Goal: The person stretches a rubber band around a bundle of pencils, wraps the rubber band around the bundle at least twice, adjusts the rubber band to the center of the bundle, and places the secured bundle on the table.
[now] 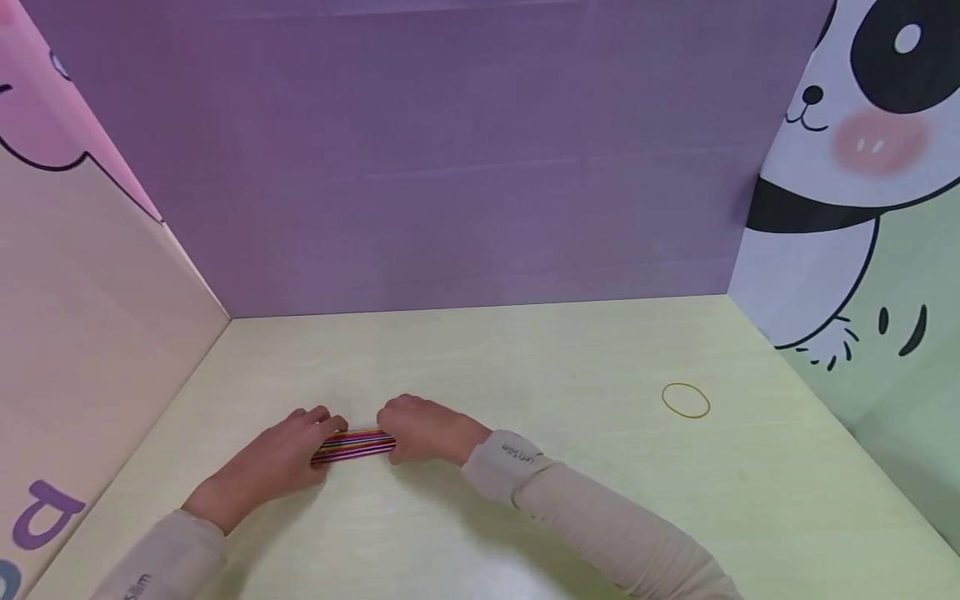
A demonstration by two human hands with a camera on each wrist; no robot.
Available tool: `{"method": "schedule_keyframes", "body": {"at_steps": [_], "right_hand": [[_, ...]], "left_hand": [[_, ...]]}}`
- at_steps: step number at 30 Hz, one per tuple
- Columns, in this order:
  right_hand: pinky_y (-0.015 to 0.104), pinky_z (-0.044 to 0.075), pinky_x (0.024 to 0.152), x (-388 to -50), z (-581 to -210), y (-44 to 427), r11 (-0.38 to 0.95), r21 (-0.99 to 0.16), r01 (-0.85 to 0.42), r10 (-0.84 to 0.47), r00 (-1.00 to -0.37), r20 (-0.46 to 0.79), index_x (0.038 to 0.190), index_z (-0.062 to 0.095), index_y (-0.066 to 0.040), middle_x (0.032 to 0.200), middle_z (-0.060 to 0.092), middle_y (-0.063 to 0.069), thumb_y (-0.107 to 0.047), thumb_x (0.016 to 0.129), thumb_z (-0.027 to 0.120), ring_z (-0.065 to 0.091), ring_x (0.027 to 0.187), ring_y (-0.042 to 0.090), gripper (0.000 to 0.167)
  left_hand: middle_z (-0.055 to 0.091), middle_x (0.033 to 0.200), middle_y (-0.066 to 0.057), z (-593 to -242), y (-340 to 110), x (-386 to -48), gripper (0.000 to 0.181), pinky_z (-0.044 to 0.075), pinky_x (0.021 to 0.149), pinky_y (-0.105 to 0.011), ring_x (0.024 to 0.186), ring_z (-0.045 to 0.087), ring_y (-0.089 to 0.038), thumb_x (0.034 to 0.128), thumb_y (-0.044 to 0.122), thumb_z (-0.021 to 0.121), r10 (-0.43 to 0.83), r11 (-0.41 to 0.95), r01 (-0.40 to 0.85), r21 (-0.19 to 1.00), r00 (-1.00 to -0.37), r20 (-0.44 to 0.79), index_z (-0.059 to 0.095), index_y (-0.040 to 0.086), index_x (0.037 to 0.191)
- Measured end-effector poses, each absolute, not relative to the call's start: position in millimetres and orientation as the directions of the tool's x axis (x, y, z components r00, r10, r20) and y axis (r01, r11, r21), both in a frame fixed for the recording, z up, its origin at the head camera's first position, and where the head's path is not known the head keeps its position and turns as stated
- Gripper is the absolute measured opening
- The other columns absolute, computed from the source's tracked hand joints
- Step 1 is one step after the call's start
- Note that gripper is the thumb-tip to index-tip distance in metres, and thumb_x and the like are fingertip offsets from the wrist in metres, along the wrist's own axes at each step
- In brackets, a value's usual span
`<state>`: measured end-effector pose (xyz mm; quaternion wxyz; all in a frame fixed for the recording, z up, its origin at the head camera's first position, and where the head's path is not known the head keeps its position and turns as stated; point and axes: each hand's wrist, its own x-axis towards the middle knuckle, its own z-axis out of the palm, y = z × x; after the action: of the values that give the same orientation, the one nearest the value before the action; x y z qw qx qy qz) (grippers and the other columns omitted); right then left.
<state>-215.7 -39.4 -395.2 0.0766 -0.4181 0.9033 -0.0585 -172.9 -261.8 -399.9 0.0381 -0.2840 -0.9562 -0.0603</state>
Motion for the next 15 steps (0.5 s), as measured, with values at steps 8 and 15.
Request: {"method": "schedule_keyframes", "body": {"at_steps": [8, 15], "right_hand": [[0.017, 0.037, 0.061, -212.2, -393.2, -48.0, 0.654, -0.113, -0.748, -0.756, -0.651, -0.069, 0.087, 0.062, -0.013, 0.076, 0.052, -0.005, -0.009, 0.089, 0.072, 0.046, 0.072, 0.01, 0.011], [0.023, 0.041, 0.061, -214.7, -392.3, -52.8, 0.677, -0.037, -0.735, -0.736, -0.675, -0.063, 0.086, 0.064, -0.014, 0.078, 0.053, -0.004, -0.008, 0.088, 0.069, 0.047, 0.074, 0.012, 0.008]], "left_hand": [[0.053, 0.085, 0.003, -402.6, -260.0, -173.1, 0.032, 0.045, 0.06, -0.029, 0.072, 0.048, -0.016, 0.072, -0.006, 0.075, 0.563, 0.819, 0.574, 0.006, -0.805, 0.187, 0.064, 0.009, 0.098], [0.049, 0.077, 0.003, -407.7, -259.8, -179.7, 0.026, 0.045, 0.059, -0.031, 0.069, 0.048, -0.017, 0.0722, -0.005, 0.077, 0.574, 0.815, 0.575, -0.068, -0.785, 0.234, 0.058, 0.008, 0.084]]}}
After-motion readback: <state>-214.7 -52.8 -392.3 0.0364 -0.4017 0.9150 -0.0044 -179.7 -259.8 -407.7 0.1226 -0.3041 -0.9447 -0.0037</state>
